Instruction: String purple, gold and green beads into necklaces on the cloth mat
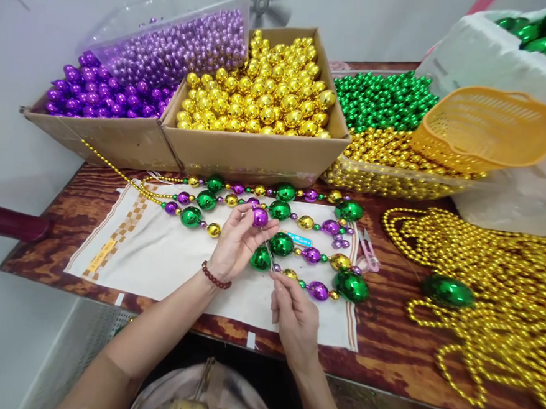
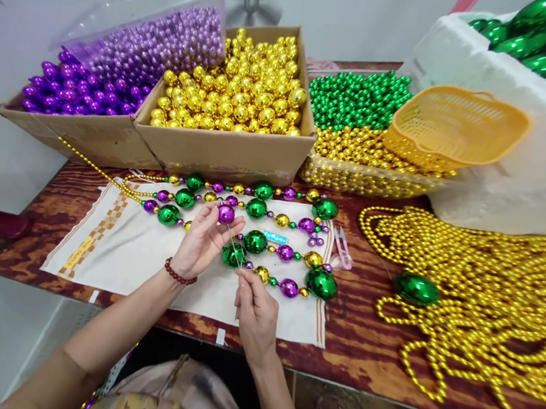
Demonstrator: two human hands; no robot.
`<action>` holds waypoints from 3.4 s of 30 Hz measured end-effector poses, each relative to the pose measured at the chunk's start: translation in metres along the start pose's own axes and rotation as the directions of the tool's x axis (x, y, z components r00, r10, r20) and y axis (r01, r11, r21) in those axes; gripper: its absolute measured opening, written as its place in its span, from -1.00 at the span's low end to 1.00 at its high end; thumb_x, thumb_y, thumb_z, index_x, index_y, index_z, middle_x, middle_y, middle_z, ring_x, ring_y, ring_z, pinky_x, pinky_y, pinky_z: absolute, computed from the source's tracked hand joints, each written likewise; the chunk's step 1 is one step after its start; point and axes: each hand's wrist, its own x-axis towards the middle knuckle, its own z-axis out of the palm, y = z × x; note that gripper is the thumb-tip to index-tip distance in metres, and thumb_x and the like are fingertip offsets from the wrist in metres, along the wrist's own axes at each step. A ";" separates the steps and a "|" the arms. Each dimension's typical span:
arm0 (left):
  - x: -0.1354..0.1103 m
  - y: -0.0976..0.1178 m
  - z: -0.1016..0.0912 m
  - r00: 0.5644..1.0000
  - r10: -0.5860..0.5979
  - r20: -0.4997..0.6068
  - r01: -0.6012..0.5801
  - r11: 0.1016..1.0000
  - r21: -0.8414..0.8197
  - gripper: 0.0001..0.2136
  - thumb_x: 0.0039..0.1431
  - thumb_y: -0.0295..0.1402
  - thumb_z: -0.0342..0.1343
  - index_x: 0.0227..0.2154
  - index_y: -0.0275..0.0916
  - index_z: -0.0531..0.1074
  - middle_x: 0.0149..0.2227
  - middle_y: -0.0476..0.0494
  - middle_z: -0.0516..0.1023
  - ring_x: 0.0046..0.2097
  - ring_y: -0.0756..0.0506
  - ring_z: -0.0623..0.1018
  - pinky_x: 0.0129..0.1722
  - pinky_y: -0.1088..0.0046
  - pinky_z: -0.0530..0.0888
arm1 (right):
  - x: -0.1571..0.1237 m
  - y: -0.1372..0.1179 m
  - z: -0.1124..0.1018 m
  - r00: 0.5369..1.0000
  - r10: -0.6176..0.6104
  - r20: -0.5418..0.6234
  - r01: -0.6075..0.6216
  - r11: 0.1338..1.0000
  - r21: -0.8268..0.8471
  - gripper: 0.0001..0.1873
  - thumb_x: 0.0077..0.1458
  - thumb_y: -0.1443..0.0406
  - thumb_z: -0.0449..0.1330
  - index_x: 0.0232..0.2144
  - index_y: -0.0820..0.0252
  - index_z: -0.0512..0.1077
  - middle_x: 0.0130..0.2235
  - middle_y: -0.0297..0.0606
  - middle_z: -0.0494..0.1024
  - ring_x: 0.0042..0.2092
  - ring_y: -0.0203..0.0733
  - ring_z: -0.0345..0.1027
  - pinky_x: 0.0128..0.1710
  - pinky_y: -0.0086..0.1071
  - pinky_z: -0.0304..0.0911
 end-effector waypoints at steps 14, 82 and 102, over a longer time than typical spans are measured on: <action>0.003 -0.022 0.007 0.981 -0.153 0.116 0.079 0.871 0.486 -0.79 0.12 -0.41 0.27 -0.16 -0.25 0.57 -0.13 -0.22 0.61 -0.11 -0.11 0.58 -0.07 0.48 0.43 | -0.005 0.001 -0.020 1.000 0.012 -0.013 -0.008 0.967 0.255 -0.73 0.30 0.13 0.07 -0.32 0.18 0.38 -0.47 -0.35 0.43 -0.49 -0.32 0.36 -0.51 -0.46 0.28; 0.121 -0.067 0.046 0.641 -0.458 0.616 -0.765 -0.453 0.459 -0.78 0.30 -0.37 0.01 -0.06 -0.30 0.43 -0.07 -0.24 0.46 -0.04 -0.15 0.45 -0.02 0.34 0.38 | -0.034 0.051 -0.036 0.976 0.112 -0.184 -0.059 0.961 0.271 -0.79 0.23 0.17 0.18 -0.24 0.21 0.49 -0.34 -0.21 0.62 -0.49 -0.26 0.46 -0.50 -0.42 0.34; 0.133 -0.075 0.061 0.723 -0.338 0.602 -0.684 -0.472 0.556 -0.75 0.32 -0.42 -0.08 -0.23 -0.27 0.53 -0.21 -0.17 0.55 -0.15 -0.09 0.52 -0.10 0.42 0.42 | -0.029 0.046 -0.038 0.970 0.107 -0.217 -0.034 0.949 0.314 -0.71 0.24 0.12 0.17 -0.36 0.21 0.50 -0.42 -0.24 0.62 -0.55 -0.30 0.41 -0.55 -0.46 0.28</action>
